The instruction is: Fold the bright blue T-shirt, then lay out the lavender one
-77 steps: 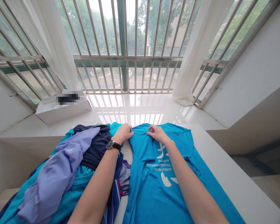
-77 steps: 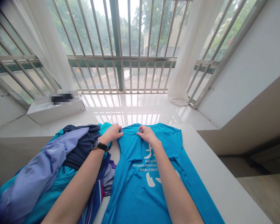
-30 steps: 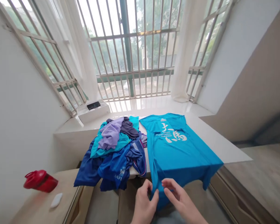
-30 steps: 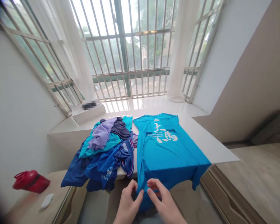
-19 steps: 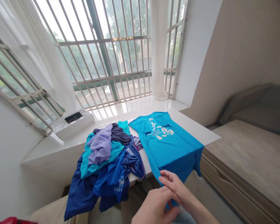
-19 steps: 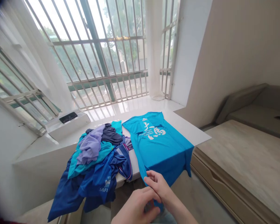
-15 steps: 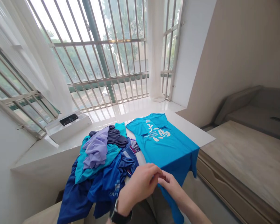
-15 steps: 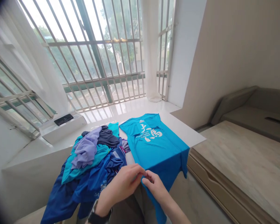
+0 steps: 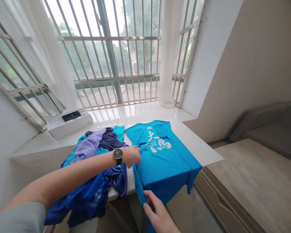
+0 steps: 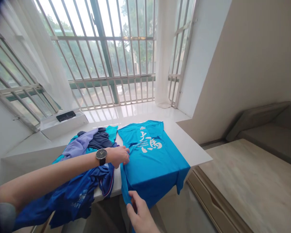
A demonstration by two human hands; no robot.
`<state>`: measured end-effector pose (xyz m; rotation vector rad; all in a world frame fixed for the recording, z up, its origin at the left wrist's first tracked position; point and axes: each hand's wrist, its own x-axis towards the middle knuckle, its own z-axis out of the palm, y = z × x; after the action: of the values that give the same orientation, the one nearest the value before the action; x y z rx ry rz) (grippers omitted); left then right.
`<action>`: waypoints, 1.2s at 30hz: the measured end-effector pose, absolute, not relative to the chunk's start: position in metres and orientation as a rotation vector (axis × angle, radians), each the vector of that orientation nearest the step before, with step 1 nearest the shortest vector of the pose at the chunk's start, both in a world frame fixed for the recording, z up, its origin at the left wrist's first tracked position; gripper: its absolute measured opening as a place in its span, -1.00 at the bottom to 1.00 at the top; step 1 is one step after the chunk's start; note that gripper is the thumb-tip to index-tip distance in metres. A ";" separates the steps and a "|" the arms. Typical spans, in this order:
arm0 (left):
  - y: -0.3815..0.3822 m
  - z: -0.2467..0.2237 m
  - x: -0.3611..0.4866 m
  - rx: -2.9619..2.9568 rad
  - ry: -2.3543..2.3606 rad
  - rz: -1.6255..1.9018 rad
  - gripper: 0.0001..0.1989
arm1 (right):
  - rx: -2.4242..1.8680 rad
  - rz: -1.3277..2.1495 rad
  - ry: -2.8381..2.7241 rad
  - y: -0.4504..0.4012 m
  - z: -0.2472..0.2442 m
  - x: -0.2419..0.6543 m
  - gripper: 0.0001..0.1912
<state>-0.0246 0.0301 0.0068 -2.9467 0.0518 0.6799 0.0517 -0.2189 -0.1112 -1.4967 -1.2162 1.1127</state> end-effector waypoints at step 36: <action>0.068 0.007 -0.016 -2.907 0.071 0.306 -0.87 | -1.218 1.348 -0.610 -0.157 -0.095 0.058 -0.33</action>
<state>-0.0164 0.0684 0.0071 -2.9069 0.0714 0.3060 0.0577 -0.1565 -0.0949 -1.2181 -0.6100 1.3476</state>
